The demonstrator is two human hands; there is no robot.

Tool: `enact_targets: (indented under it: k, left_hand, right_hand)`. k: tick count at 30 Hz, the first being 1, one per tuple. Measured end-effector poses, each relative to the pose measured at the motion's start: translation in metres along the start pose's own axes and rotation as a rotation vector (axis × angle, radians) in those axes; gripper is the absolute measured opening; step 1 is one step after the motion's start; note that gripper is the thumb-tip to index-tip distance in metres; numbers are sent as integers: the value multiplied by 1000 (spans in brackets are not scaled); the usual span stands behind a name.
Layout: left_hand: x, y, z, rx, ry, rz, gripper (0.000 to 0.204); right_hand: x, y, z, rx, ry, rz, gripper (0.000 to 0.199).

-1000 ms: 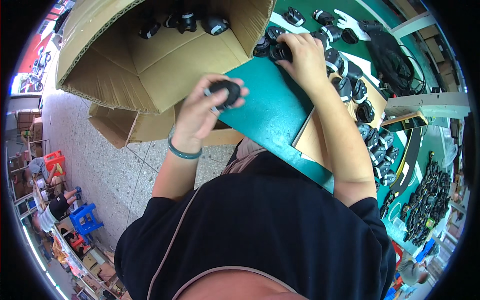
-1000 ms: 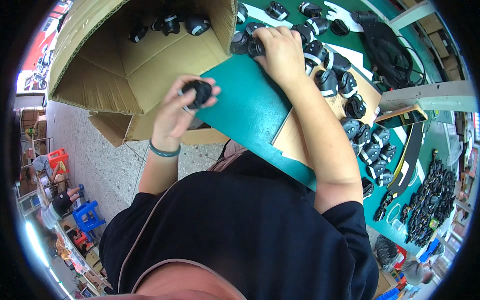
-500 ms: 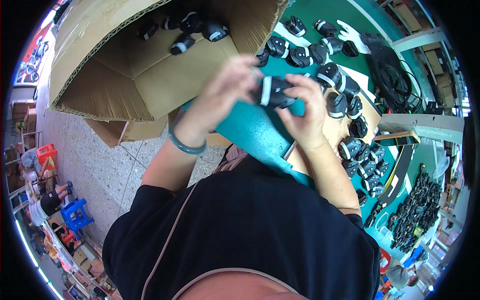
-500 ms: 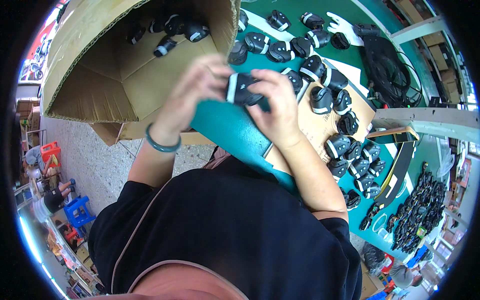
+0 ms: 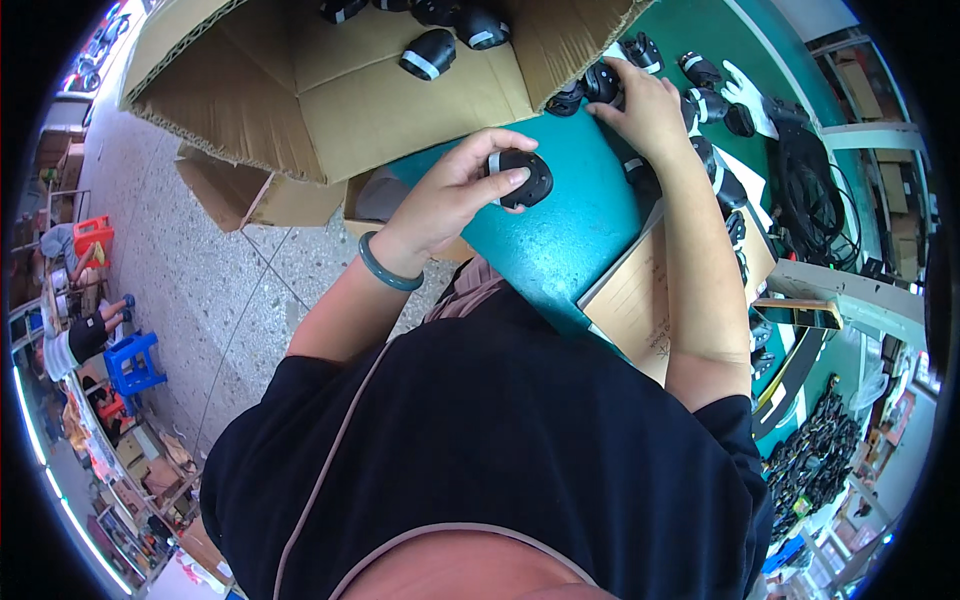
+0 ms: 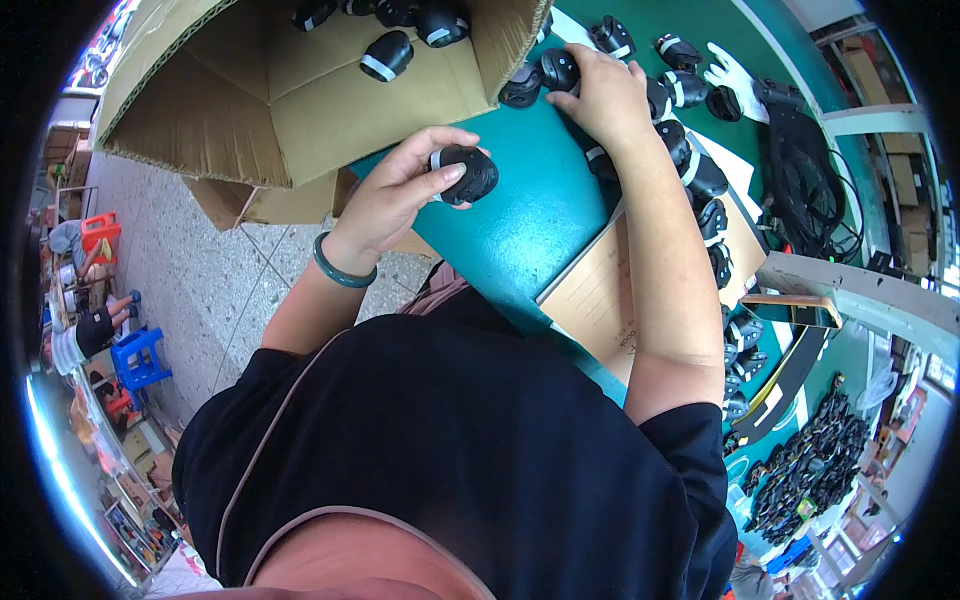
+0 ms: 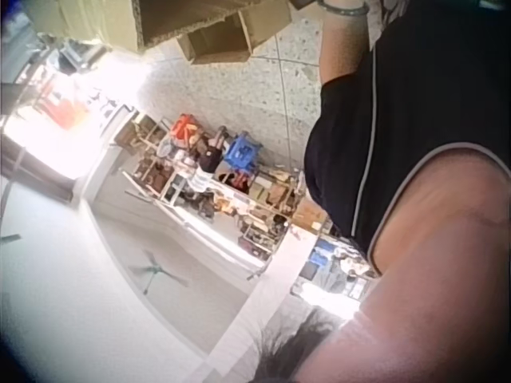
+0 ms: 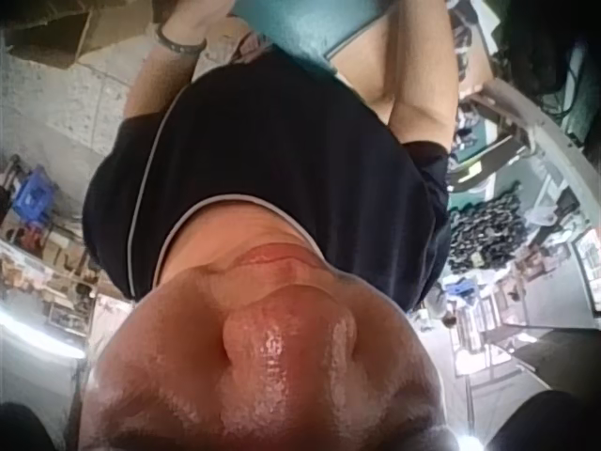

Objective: The person picks up small black and white electronic devices from a green table, turns them over to inspect them, and places them into a cardboard box. The person handles the devices one by one, occasionally comparing two units before packing them.

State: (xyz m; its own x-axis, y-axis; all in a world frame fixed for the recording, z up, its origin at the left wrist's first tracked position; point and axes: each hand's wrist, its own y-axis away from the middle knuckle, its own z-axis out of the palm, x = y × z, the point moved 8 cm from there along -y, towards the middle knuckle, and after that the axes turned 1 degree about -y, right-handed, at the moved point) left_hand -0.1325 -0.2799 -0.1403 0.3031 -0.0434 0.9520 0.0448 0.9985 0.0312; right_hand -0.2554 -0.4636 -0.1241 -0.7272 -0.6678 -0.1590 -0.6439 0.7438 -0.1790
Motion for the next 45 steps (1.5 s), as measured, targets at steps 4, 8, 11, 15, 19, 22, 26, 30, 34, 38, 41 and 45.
enact_targets:
  k: [4,8,11,15,19,22,26,30,34,38,41,45]
  left_hand:
    - [0,8,-5,49,-34,42,29]
    - [-1,9,-11,99,58,9,25]
    - [-3,3,-6,41,90,-101,22]
    - [-2,-8,20,-38,38,-54,31]
    - [3,-13,7,103,-196,42,34]
    - [20,-13,-22,246,-93,52,31]
    - [60,-48,-110,530,-82,244,33]
    - [94,-64,-154,1095,-801,389,83]
    - [94,-72,-90,657,-1469,515,55]
    - [45,-94,-80,415,-1802,372,43]
    - [56,-106,-102,558,-1799,348,40]
    - [93,-90,-90,688,-1625,416,37]
  right_hand:
    - [-10,14,-31,188,-114,-67,58]
    - [-12,50,-61,248,-543,8,61]
    - [-29,75,-65,174,-790,19,63]
    - [-63,91,-61,131,-880,-58,60]
    - [-89,92,-64,129,-880,-211,60]
    - [-56,75,-43,15,-1002,-148,58]
    - [-24,24,-20,172,-522,-11,58]
    - [-58,-5,7,-42,-239,-106,53]
    - [-55,15,-12,100,-282,-93,44]
    - [-40,50,-41,219,-564,-70,48]
    - [-30,71,-45,183,-994,16,59]
    - [-44,92,-58,149,-1070,-42,66]
